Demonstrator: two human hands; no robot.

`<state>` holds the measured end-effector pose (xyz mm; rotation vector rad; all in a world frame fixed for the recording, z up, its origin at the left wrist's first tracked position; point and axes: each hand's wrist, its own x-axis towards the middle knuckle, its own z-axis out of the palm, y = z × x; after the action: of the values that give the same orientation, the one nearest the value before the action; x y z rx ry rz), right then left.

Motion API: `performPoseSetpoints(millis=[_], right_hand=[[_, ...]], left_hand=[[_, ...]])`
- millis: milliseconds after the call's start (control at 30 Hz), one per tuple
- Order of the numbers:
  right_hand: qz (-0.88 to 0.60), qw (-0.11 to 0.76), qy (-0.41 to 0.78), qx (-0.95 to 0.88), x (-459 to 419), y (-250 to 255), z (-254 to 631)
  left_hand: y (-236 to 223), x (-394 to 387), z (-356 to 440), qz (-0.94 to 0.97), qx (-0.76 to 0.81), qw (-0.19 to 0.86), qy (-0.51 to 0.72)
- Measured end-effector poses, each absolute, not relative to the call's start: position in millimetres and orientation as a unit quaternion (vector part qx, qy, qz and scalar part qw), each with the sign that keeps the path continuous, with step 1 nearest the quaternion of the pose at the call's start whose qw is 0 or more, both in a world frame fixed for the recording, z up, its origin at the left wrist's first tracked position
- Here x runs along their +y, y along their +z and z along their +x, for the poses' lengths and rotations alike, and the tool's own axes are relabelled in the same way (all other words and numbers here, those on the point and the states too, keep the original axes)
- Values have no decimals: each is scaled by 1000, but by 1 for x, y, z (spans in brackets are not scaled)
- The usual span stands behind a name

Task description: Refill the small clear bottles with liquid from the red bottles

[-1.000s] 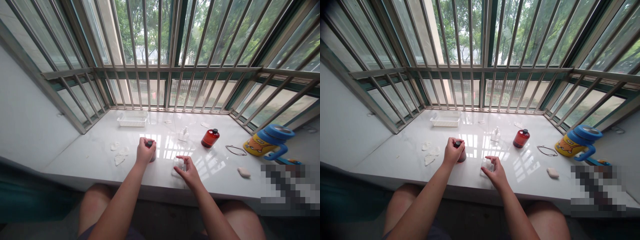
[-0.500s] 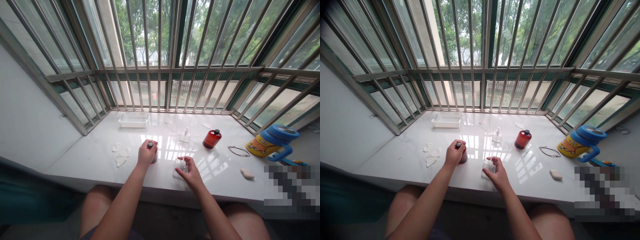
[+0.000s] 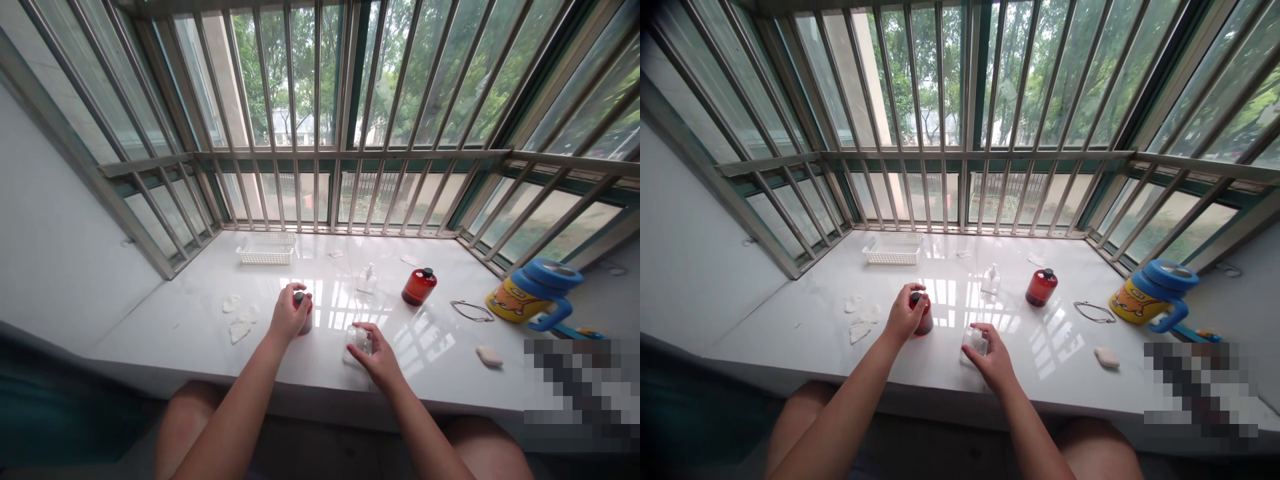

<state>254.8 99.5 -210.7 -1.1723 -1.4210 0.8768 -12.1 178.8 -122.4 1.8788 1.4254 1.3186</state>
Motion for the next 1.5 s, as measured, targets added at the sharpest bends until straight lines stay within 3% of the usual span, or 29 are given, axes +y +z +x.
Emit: performPoseSetpoints(millis=[600,833,1133,1500], right_hand=[[-507,527,357,-581,102,-217,254],[-506,520,348,-594,98,-204,254],[-504,531,351,-583,99,-206,254],[-496,522,348,-600,98,-202,252]], left_hand=[[-88,159,-44,664,506,210,509],[-125,143,-125,626,668,109,387],[-159,137,-145,733,633,106,224],[-182,136,-142,730,637,84,233]])
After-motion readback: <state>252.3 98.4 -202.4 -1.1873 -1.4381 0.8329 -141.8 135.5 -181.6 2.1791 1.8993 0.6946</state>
